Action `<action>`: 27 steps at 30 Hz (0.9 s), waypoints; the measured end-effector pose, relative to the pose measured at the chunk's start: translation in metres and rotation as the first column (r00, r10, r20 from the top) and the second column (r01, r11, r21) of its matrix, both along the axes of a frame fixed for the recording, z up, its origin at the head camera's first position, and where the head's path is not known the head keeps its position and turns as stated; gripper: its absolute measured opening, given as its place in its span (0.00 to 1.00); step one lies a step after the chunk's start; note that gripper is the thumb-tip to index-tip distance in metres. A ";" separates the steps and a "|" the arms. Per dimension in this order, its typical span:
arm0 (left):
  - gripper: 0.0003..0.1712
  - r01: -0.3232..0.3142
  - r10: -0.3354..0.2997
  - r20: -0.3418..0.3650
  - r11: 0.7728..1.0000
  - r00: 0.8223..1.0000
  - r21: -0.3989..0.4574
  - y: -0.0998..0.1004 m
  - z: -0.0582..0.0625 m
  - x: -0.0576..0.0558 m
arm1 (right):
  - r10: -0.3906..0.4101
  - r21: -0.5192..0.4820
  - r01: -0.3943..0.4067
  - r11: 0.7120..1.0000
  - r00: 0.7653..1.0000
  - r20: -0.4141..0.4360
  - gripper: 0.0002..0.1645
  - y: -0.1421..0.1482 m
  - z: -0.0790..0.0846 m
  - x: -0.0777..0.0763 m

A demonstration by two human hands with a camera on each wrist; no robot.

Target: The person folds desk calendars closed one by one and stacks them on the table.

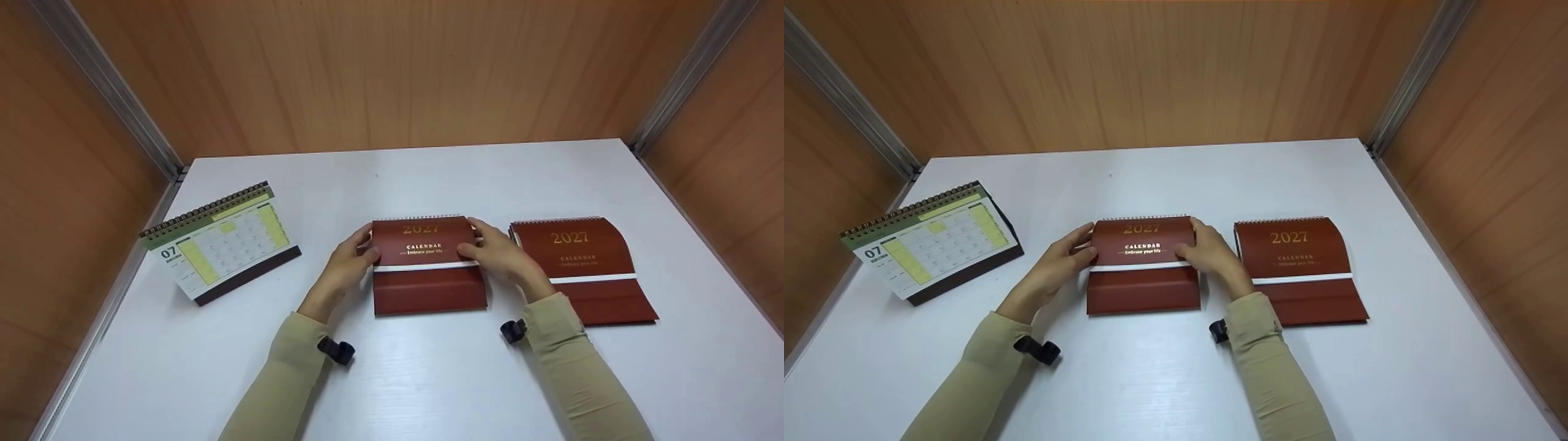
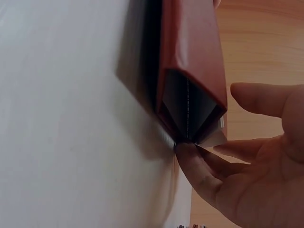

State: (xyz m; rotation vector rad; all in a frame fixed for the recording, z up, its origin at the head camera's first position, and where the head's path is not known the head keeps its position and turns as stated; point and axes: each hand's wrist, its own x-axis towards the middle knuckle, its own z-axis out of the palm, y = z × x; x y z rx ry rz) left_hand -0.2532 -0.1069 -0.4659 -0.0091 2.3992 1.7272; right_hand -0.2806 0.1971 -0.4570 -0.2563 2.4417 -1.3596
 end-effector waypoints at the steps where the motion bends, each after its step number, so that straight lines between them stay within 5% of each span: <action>1: 0.38 -0.005 0.005 0.003 1.000 1.000 -0.010 -0.001 0.001 0.000 | 0.004 -0.007 -0.004 1.000 1.000 -0.002 0.47 0.000 0.000 0.000; 7: 0.38 -0.025 0.024 -0.027 0.998 0.999 -0.061 -0.007 0.006 0.003 | 0.011 -0.020 -0.012 1.000 1.000 -0.028 0.46 0.003 0.005 0.004; 12: 0.38 -0.026 -0.002 -0.139 0.979 0.990 -0.202 -0.012 0.014 0.002 | 0.018 0.070 -0.011 0.998 0.994 -0.104 0.45 0.005 0.016 0.002; 19: 0.37 -0.034 -0.086 -0.260 0.905 0.962 -0.423 -0.011 0.026 -0.006 | 0.129 0.245 -0.064 0.967 0.957 -0.260 0.44 -0.002 0.032 -0.007; 27: 0.38 -0.055 -0.154 -0.303 0.810 0.940 -0.584 -0.004 0.030 -0.013 | 0.178 0.416 -0.035 0.909 0.934 -0.311 0.45 -0.018 0.037 -0.006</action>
